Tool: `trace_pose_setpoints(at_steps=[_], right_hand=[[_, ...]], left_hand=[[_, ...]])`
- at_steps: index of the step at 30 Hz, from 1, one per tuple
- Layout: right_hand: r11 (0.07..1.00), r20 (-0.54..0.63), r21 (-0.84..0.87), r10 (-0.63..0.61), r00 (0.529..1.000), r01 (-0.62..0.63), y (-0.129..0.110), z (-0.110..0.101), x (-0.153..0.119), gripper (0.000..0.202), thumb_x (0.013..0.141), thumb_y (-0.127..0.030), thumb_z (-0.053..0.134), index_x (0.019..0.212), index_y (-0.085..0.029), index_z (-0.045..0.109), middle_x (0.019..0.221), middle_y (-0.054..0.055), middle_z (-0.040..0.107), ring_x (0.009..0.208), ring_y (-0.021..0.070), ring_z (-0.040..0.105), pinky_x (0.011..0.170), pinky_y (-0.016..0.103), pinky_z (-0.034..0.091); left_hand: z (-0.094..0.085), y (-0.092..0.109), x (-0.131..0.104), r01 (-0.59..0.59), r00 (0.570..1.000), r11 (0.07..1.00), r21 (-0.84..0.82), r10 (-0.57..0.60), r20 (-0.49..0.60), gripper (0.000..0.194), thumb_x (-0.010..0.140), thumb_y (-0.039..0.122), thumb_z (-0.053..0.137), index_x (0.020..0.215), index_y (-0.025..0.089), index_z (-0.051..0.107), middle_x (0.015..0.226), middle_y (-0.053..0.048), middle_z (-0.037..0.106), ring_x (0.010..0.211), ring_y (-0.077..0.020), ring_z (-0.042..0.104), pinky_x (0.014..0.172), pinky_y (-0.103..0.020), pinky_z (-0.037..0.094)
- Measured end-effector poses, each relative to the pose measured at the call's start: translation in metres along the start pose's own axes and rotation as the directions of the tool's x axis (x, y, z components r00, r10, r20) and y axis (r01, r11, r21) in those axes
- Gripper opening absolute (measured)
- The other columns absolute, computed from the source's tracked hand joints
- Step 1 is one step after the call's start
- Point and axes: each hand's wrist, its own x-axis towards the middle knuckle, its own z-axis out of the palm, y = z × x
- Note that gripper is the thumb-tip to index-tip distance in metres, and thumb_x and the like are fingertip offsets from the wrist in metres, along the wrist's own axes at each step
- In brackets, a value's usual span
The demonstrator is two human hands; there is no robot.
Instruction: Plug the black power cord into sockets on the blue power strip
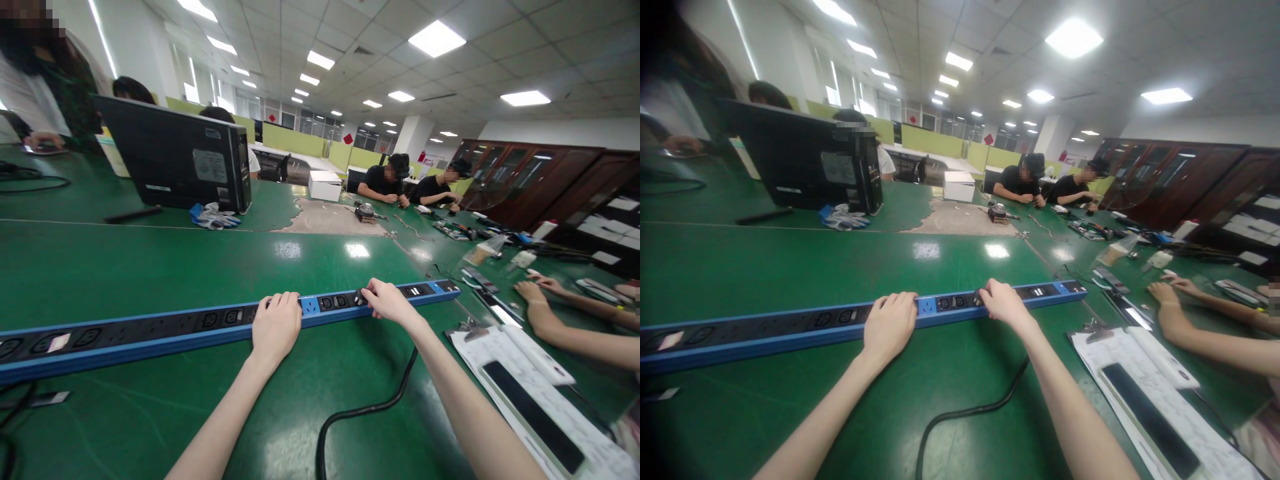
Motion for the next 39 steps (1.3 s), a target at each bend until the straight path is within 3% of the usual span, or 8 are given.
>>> trace_pose_setpoints(at_steps=[6, 11, 15, 21, 25, 29, 32, 39], right_hand=[[0.986, -0.062, -0.165, -0.021, 0.998, 0.011, -0.021, 0.002, -0.005, 0.030, 0.105, -0.044, 0.040, 0.104, -0.018, 0.056, 0.076, 0.005, 0.072, 0.063, 0.0159, 0.070, 0.064, 0.023, 0.047], [0.915, -0.175, -0.400, -0.034, 0.984, -0.040, -0.037, 0.006, -0.009, 0.033, 0.103, -0.045, 0.040, 0.108, -0.016, 0.055, 0.092, 0.015, 0.072, 0.078, 0.0229, 0.072, 0.071, 0.028, 0.046], [0.871, -0.183, -0.483, -0.003, 0.983, -0.088, -0.039, 0.006, -0.012, 0.037, 0.103, -0.047, 0.036, 0.110, -0.016, 0.056, 0.096, 0.018, 0.072, 0.084, 0.0263, 0.072, 0.073, 0.031, 0.047], [0.810, -0.121, -0.583, 0.001, 0.993, -0.072, -0.049, -0.006, -0.008, 0.040, 0.099, -0.045, 0.040, 0.110, -0.016, 0.064, 0.101, 0.018, 0.073, 0.092, 0.0289, 0.071, 0.079, 0.035, 0.049], [0.778, 0.027, -0.628, 0.041, 0.999, -0.015, -0.058, -0.020, 0.006, 0.040, 0.093, -0.046, 0.048, 0.091, -0.015, 0.073, 0.087, 0.017, 0.075, 0.092, 0.0298, 0.072, 0.080, 0.035, 0.050], [0.836, 0.180, -0.545, 0.052, 0.982, 0.055, -0.059, -0.030, 0.020, 0.042, 0.092, -0.039, 0.048, 0.068, -0.016, 0.073, 0.071, 0.012, 0.074, 0.081, 0.0247, 0.072, 0.078, 0.030, 0.050], [0.889, 0.204, -0.456, 0.063, 0.977, 0.038, -0.055, -0.028, 0.023, 0.047, 0.093, -0.038, 0.047, 0.060, -0.017, 0.072, 0.068, 0.011, 0.074, 0.076, 0.0216, 0.072, 0.077, 0.027, 0.051], [0.862, -0.088, -0.504, 0.014, 0.996, -0.057, -0.047, 0.002, 0.001, 0.048, 0.098, -0.047, 0.043, 0.078, -0.017, 0.074, 0.076, 0.014, 0.075, 0.081, 0.0258, 0.072, 0.077, 0.033, 0.050]], left_hand=[[-0.002, -0.001, -0.001, 0.001, 1.000, 1.000, -0.011, -0.001, -0.013, 0.031, 0.100, 0.025, 0.037, 0.113, 0.020, 0.065, 0.102, -0.011, 0.070, 0.101, -0.0269, 0.060, 0.098, -0.044, 0.037], [-0.004, -0.001, -0.001, 0.009, 1.000, 1.000, -0.024, -0.010, -0.015, 0.030, 0.100, 0.025, 0.037, 0.108, 0.021, 0.066, 0.099, -0.011, 0.069, 0.099, -0.0272, 0.060, 0.097, -0.043, 0.037], [-0.005, -0.002, -0.001, 0.019, 1.000, 0.999, -0.027, -0.019, -0.010, 0.030, 0.100, 0.025, 0.037, 0.106, 0.021, 0.066, 0.097, -0.011, 0.069, 0.098, -0.0272, 0.059, 0.096, -0.043, 0.037], [-0.005, -0.004, -0.002, 0.023, 1.000, 0.999, -0.034, -0.024, -0.007, 0.031, 0.101, 0.025, 0.035, 0.108, 0.021, 0.065, 0.098, -0.011, 0.068, 0.098, -0.0269, 0.059, 0.097, -0.043, 0.036], [-0.005, -0.005, -0.002, 0.028, 1.000, 0.999, -0.038, -0.029, -0.012, 0.030, 0.100, 0.025, 0.036, 0.105, 0.022, 0.065, 0.097, -0.010, 0.068, 0.097, -0.0266, 0.058, 0.097, -0.043, 0.036], [-0.006, -0.005, -0.002, 0.025, 0.999, 0.999, -0.042, -0.026, -0.022, 0.030, 0.100, 0.025, 0.036, 0.105, 0.022, 0.065, 0.096, -0.010, 0.068, 0.097, -0.0266, 0.058, 0.097, -0.043, 0.036], [-0.006, -0.006, -0.003, 0.024, 0.999, 0.998, -0.054, -0.026, -0.032, 0.030, 0.100, 0.024, 0.036, 0.107, 0.021, 0.065, 0.097, -0.011, 0.069, 0.097, -0.0268, 0.059, 0.097, -0.044, 0.036], [-0.005, -0.006, -0.003, 0.022, 0.999, 0.999, -0.049, -0.024, -0.040, 0.028, 0.099, 0.024, 0.038, 0.107, 0.021, 0.065, 0.097, -0.011, 0.070, 0.097, -0.0262, 0.059, 0.097, -0.043, 0.036]])
